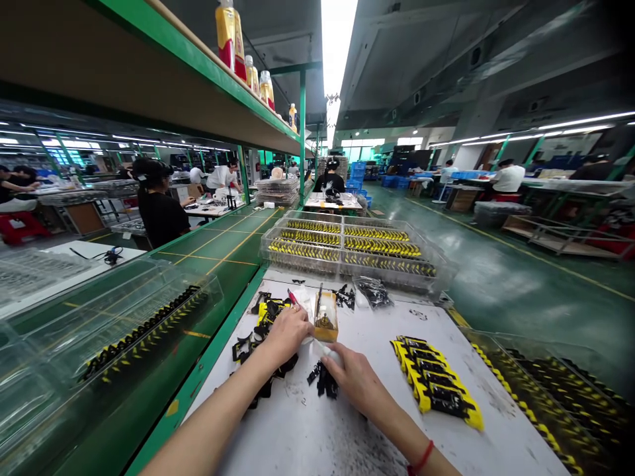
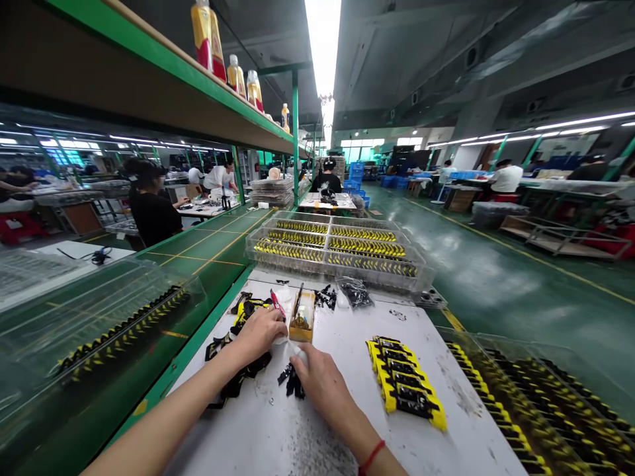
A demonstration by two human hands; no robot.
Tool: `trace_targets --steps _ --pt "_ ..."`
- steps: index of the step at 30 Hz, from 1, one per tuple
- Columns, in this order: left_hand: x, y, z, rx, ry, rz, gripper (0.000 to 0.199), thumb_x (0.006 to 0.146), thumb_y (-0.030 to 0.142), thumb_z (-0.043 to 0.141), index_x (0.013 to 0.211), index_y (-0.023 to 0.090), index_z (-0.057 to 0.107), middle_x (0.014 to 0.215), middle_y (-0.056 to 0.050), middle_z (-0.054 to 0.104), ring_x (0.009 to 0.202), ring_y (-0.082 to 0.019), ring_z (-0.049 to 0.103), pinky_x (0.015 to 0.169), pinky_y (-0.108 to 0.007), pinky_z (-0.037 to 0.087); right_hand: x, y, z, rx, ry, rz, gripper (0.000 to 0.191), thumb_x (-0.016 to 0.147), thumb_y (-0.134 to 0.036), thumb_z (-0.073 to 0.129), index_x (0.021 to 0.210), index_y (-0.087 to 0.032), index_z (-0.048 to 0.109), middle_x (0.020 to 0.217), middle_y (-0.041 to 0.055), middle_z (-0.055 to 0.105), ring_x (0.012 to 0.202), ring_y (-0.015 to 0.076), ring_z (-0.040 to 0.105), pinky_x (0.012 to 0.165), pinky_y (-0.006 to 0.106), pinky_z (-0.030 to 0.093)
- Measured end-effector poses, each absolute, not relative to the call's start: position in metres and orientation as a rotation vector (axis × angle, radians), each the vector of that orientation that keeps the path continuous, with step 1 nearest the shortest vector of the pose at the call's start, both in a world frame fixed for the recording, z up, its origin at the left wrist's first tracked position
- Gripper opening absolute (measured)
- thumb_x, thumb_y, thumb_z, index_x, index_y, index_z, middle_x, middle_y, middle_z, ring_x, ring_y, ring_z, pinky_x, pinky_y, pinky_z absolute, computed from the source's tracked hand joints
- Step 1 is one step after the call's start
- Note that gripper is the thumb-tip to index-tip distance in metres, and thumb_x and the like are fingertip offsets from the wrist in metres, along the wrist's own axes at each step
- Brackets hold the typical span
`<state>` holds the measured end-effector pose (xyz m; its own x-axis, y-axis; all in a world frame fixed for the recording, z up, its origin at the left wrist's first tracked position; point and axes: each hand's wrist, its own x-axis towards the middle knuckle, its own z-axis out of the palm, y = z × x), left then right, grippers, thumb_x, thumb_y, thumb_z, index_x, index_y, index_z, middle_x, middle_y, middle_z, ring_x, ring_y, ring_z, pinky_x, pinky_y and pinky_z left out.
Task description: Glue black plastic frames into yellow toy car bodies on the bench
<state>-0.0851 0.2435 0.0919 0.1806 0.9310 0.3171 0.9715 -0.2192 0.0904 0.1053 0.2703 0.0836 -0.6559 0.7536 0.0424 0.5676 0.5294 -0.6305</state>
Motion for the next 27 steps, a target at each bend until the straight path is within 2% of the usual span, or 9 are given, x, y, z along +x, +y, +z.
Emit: trace_targets --steps 7,13,21,27 --pt "-0.081 0.238 0.095 -2.273 -1.861 -0.405 0.018 0.085 0.016 0.056 0.077 0.021 0.071 0.083 -0.007 0.060 0.087 -0.022 0.052 0.078 -0.035 0.035 0.107 0.260 0.084 -1.062 -2.423 0.852 0.039 0.090 -0.040 0.037 0.107 -0.015 0.061 0.093 0.0102 0.072 0.088 0.0247 0.066 0.074 0.030 0.045" --pt "-0.081 0.234 0.097 -2.272 -1.875 -0.376 0.021 0.084 0.012 0.054 0.078 0.021 0.072 0.083 -0.007 0.060 0.086 -0.021 0.053 0.078 -0.036 0.035 0.112 0.257 0.080 -1.102 -2.423 0.820 0.042 0.089 -0.041 0.038 0.111 -0.014 0.061 0.092 0.0105 0.073 0.087 0.0253 0.066 0.074 0.031 0.046" --pt "-0.067 0.235 0.105 -2.293 -1.906 -0.385 0.019 0.084 0.016 0.055 0.078 0.022 0.072 0.084 -0.006 0.060 0.086 -0.021 0.054 0.078 -0.034 0.036 0.126 0.251 0.076 -1.112 -2.411 0.771 0.043 0.090 -0.043 0.036 0.111 -0.014 0.060 0.085 0.0087 0.072 0.082 0.0255 0.066 0.072 0.032 0.046" --pt "-0.075 0.237 0.105 -2.256 -1.973 -0.406 0.022 0.082 0.009 0.050 0.076 0.017 0.070 0.086 -0.011 0.062 0.090 -0.025 0.056 0.081 -0.038 0.038 0.146 0.245 0.083 -1.191 -2.413 0.728 0.044 0.091 -0.042 0.036 0.115 -0.013 0.059 0.086 0.0101 0.071 0.084 0.0266 0.066 0.074 0.033 0.047"
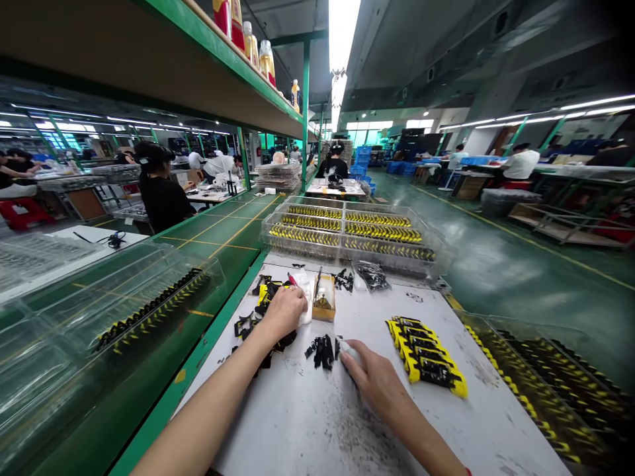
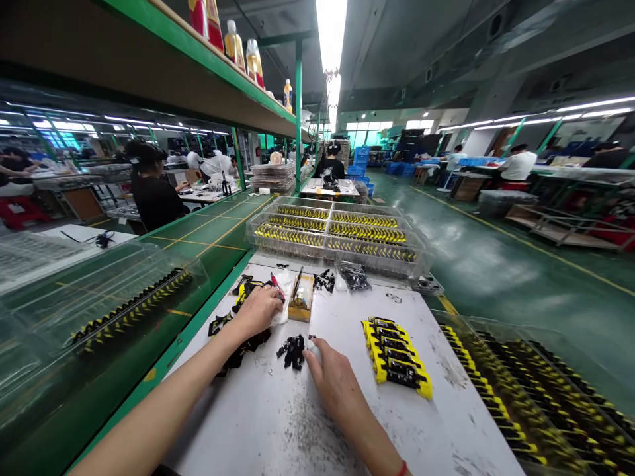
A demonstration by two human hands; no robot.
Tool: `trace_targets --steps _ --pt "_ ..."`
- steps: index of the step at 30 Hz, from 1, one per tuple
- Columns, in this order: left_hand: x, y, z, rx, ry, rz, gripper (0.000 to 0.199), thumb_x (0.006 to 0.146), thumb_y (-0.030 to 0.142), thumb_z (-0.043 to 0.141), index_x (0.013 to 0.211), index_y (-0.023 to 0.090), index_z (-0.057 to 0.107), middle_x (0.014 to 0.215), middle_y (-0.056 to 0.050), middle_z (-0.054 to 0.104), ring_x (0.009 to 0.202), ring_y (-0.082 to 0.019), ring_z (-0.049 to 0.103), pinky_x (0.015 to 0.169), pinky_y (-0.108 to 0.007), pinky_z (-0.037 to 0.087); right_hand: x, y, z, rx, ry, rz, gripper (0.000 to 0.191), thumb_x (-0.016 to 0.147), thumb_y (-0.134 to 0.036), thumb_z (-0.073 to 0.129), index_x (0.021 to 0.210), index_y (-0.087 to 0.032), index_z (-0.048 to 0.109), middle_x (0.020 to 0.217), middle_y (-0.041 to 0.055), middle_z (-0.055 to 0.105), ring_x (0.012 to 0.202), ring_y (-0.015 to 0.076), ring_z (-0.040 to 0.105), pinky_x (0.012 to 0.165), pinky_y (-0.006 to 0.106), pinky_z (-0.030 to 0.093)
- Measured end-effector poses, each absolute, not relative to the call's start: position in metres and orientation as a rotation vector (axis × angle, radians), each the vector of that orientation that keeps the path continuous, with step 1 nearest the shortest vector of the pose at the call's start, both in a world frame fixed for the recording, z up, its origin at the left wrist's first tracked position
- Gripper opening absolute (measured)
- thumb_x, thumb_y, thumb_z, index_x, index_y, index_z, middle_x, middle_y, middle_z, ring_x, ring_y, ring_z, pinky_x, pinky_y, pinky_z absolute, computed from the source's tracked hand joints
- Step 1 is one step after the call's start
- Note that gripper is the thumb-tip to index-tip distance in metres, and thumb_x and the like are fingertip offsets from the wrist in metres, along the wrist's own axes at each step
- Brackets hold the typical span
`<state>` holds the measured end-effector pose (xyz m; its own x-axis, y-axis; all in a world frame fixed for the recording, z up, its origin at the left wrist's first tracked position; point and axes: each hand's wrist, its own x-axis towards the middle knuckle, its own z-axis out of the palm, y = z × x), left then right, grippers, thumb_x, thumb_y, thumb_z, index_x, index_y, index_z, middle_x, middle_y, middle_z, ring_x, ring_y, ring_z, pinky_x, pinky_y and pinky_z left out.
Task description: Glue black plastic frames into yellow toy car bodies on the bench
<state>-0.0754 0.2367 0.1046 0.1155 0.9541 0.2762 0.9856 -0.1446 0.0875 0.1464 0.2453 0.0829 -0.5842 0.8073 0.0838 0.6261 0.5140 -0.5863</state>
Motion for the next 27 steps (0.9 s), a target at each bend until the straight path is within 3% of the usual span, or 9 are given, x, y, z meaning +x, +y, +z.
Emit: trace_targets --steps 8,12,15,20,27 --pt "-0.071 0.237 0.093 -2.354 -2.051 -0.575 0.026 0.080 0.007 0.050 0.097 0.019 0.066 0.084 -0.006 0.067 0.081 -0.020 0.062 0.071 -0.028 0.046 0.171 0.239 0.079 -1.073 -2.391 0.729 0.035 0.094 -0.043 0.039 0.118 -0.022 0.052 0.092 0.0057 0.070 0.083 0.0225 0.066 0.071 0.029 0.049" --pt "-0.073 0.226 0.102 -2.264 -2.078 -0.804 0.026 0.087 0.013 0.045 0.108 0.020 0.057 0.098 -0.006 0.064 0.086 -0.018 0.061 0.074 -0.027 0.047 0.176 0.241 0.075 -1.053 -2.371 0.714 0.028 0.093 -0.042 0.041 0.114 -0.024 0.051 0.095 0.0038 0.069 0.083 0.0209 0.066 0.070 0.029 0.048" --pt "-0.077 0.211 0.117 -2.145 -2.091 -0.965 0.016 0.091 0.021 0.043 0.098 0.019 0.058 0.102 -0.007 0.060 0.087 -0.018 0.058 0.076 -0.028 0.046 0.178 0.244 0.071 -1.065 -2.360 0.673 0.027 0.093 -0.043 0.043 0.109 -0.024 0.052 0.092 0.0039 0.068 0.078 0.0209 0.065 0.067 0.029 0.048" --pt "-0.091 0.169 0.131 -1.924 -2.136 -1.188 0.019 0.094 0.027 0.041 0.090 0.020 0.057 0.091 -0.004 0.061 0.086 -0.017 0.057 0.077 -0.027 0.042 0.178 0.246 0.062 -1.053 -2.341 0.624 0.023 0.091 -0.044 0.045 0.100 -0.023 0.052 0.082 0.0019 0.065 0.070 0.0187 0.063 0.062 0.027 0.048" --pt "-0.124 0.081 0.100 -1.396 -2.525 -1.321 0.021 0.091 0.035 0.048 0.084 0.020 0.062 0.083 -0.001 0.062 0.071 -0.016 0.054 0.066 -0.027 0.040 0.179 0.252 0.039 -0.976 -2.279 0.535 0.025 0.089 -0.046 0.044 0.082 -0.023 0.050 0.074 0.0016 0.063 0.062 0.0174 0.060 0.061 0.028 0.048"
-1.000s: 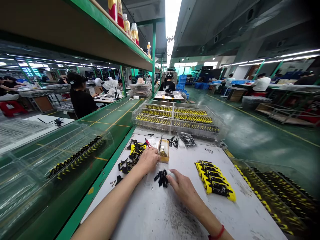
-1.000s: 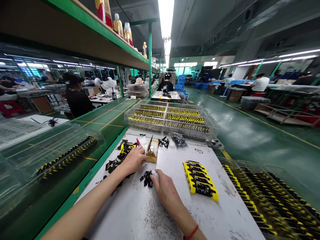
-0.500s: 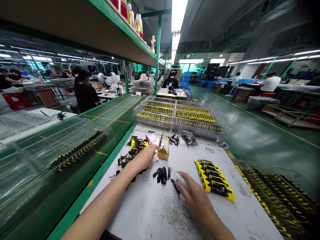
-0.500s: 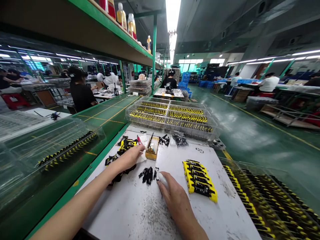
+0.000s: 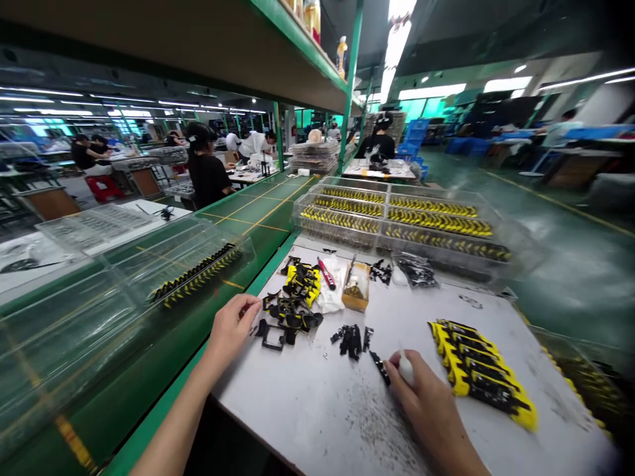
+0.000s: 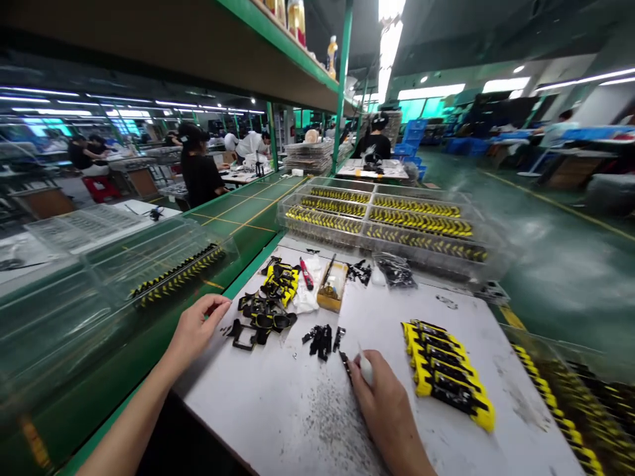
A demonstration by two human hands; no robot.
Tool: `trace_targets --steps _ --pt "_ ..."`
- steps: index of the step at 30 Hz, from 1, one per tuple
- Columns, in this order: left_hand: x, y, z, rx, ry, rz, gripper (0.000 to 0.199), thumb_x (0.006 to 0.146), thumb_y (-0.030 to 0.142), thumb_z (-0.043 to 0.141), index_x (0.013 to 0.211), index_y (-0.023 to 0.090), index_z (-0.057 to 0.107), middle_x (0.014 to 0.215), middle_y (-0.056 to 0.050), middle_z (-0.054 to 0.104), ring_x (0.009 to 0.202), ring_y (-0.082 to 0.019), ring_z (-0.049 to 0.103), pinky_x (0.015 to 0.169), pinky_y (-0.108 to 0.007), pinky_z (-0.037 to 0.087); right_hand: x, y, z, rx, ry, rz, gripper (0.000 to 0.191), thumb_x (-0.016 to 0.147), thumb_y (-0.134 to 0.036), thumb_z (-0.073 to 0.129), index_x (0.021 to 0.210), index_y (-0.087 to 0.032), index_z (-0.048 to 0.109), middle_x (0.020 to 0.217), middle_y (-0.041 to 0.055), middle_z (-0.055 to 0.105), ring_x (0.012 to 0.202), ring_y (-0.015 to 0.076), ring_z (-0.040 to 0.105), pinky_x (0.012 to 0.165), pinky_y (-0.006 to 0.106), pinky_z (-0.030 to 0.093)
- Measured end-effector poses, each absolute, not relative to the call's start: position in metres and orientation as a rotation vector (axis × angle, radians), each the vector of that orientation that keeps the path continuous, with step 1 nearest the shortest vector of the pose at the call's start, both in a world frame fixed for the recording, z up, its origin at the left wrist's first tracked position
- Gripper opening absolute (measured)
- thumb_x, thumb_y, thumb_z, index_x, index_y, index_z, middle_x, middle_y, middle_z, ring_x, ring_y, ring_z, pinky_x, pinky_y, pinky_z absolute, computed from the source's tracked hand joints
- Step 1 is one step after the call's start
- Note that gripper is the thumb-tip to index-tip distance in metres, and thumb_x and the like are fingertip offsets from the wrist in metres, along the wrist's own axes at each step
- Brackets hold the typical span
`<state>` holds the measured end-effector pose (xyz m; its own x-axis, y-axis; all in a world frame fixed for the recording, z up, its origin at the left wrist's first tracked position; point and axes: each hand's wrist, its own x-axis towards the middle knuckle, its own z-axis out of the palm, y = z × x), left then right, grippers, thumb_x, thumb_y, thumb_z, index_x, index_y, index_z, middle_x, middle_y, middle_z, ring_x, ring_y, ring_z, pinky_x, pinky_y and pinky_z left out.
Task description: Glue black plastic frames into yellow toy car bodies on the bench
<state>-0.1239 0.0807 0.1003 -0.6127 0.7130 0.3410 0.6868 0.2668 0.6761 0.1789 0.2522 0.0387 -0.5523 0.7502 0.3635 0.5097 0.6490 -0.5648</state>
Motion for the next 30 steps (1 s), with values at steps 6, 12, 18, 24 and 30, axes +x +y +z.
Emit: trace_targets --steps 6,12,18,24,30 --pt "-0.112 0.042 0.064 1.270 2.449 1.131 0.025 0.086 0.040 0.056 0.102 0.022 0.061 0.103 -0.006 0.062 0.091 -0.021 0.057 0.078 -0.032 0.045 0.184 0.260 0.018 -0.959 -2.344 0.483 0.035 0.085 -0.056 0.048 0.095 -0.023 0.057 0.095 0.0060 0.065 0.086 0.0230 0.065 0.076 0.034 0.049" --pt "-0.093 0.055 0.051 1.553 2.479 0.958 0.025 0.083 0.035 0.062 0.106 0.025 0.063 0.113 -0.009 0.055 0.108 -0.026 0.051 0.095 -0.044 0.042 0.184 0.260 0.012 -1.016 -2.429 0.455 0.039 0.083 -0.057 0.051 0.100 -0.022 0.056 0.100 0.0084 0.064 0.092 0.0262 0.064 0.081 0.039 0.049" --pt "-0.094 0.056 0.051 1.617 2.494 0.971 0.016 0.089 0.031 0.052 0.095 0.024 0.065 0.113 -0.009 0.058 0.110 -0.028 0.051 0.093 -0.046 0.041 0.184 0.258 0.025 -1.043 -2.432 0.539 0.028 0.084 -0.046 0.052 0.096 -0.022 0.058 0.095 0.0076 0.067 0.086 0.0243 0.065 0.076 0.035 0.050" --pt "-0.096 0.037 0.076 1.066 2.364 1.293 0.026 0.084 0.048 0.055 0.089 0.023 0.062 0.096 -0.005 0.065 0.093 -0.026 0.060 0.084 -0.038 0.047 0.185 0.252 0.053 -1.183 -2.337 0.840 0.021 0.082 -0.041 0.054 0.088 -0.022 0.060 0.088 0.0034 0.068 0.081 0.0209 0.064 0.072 0.032 0.048" --pt "-0.067 0.053 0.086 0.287 1.683 1.724 0.038 0.073 0.054 0.067 0.087 0.020 0.055 0.082 0.000 0.062 0.082 -0.022 0.066 0.067 -0.032 0.056 0.191 0.249 0.060 -1.229 -1.991 1.477 0.035 0.081 -0.046 0.055 0.102 -0.018 0.057 0.062 -0.0017 0.062 0.048 0.0145 0.055 0.047 0.027 0.046"
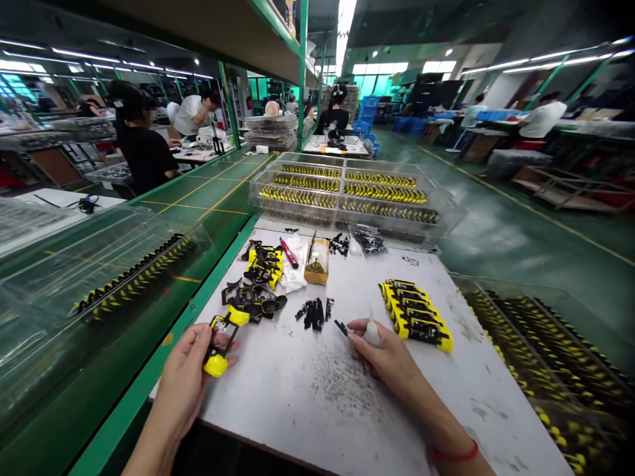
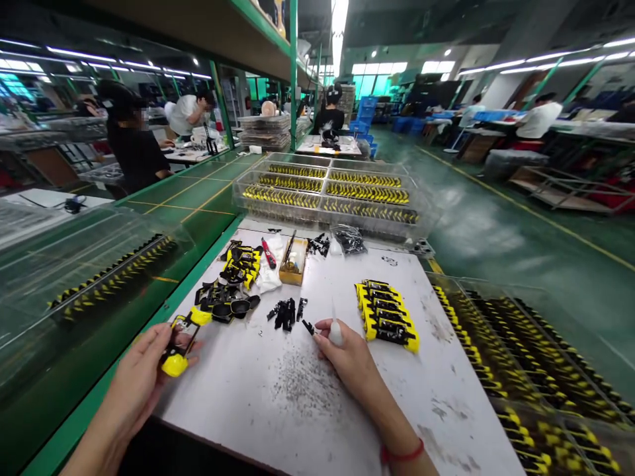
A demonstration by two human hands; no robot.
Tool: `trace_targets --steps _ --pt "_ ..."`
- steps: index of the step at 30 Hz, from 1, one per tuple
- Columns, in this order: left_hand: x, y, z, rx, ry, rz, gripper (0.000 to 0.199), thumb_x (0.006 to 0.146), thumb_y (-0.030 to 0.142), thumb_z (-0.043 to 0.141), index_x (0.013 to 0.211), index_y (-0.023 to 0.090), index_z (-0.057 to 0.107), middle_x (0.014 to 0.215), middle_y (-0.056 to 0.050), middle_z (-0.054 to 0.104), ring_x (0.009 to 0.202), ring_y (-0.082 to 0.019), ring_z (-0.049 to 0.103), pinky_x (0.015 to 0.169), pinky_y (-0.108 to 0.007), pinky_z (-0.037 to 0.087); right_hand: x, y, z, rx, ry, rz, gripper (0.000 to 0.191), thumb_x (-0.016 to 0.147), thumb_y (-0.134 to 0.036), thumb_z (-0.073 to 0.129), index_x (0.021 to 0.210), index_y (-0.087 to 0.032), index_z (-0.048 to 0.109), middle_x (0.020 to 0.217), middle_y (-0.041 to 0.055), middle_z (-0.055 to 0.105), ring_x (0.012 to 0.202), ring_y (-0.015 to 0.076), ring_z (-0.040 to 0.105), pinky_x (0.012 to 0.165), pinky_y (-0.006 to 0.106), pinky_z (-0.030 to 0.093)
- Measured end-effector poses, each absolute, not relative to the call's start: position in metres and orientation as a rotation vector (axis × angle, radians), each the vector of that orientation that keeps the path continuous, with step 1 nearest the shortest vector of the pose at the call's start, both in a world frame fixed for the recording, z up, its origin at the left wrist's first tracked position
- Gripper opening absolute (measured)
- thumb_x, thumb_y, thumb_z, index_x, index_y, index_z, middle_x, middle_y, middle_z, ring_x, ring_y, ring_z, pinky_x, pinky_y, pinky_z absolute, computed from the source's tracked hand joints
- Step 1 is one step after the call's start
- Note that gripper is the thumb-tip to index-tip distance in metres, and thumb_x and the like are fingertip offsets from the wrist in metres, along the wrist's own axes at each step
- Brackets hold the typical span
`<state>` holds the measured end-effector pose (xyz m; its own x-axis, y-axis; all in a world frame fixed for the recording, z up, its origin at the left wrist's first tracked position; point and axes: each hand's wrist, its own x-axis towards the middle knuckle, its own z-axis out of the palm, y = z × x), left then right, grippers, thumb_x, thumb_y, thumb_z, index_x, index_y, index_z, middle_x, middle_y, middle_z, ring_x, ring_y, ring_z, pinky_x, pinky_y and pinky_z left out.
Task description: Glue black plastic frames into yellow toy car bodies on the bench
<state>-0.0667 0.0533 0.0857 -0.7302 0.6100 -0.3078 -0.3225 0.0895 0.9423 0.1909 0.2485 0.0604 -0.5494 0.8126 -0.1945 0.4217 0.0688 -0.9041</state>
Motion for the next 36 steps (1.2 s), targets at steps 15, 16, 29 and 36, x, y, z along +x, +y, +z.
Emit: trace_targets --steps 15,16,29,36 --pt "0.012 0.105 0.069 0.683 1.523 1.368 0.039 0.078 0.043 0.065 0.109 0.020 0.063 0.082 -0.003 0.063 0.072 -0.015 0.061 0.055 -0.022 0.048 0.186 0.235 0.064 -0.993 -2.088 1.059 0.021 0.079 -0.031 0.061 0.097 -0.020 0.062 0.091 0.0046 0.069 0.078 0.0180 0.064 0.073 0.031 0.052" --pt "0.015 0.107 0.068 0.721 1.522 1.354 0.034 0.079 0.042 0.063 0.105 0.020 0.065 0.082 -0.003 0.063 0.072 -0.015 0.060 0.056 -0.022 0.048 0.186 0.234 0.065 -0.976 -2.101 1.018 0.021 0.079 -0.030 0.062 0.097 -0.021 0.062 0.094 0.0048 0.069 0.081 0.0183 0.064 0.075 0.031 0.052" --pt "0.033 0.120 0.065 0.992 1.692 1.296 0.032 0.085 0.043 0.056 0.105 0.020 0.066 0.090 -0.005 0.066 0.070 -0.016 0.059 0.062 -0.026 0.051 0.185 0.227 0.073 -0.942 -2.129 1.052 0.018 0.078 -0.033 0.063 0.091 -0.021 0.061 0.079 0.0010 0.067 0.071 0.0154 0.063 0.065 0.025 0.051" --pt "0.037 0.119 0.066 1.170 1.837 1.304 0.026 0.090 0.039 0.050 0.100 0.021 0.067 0.097 -0.006 0.067 0.085 -0.020 0.062 0.071 -0.028 0.051 0.184 0.226 0.070 -0.723 -2.218 0.934 0.009 0.085 -0.029 0.058 0.087 -0.021 0.063 0.083 0.0028 0.070 0.076 0.0165 0.066 0.071 0.027 0.052"
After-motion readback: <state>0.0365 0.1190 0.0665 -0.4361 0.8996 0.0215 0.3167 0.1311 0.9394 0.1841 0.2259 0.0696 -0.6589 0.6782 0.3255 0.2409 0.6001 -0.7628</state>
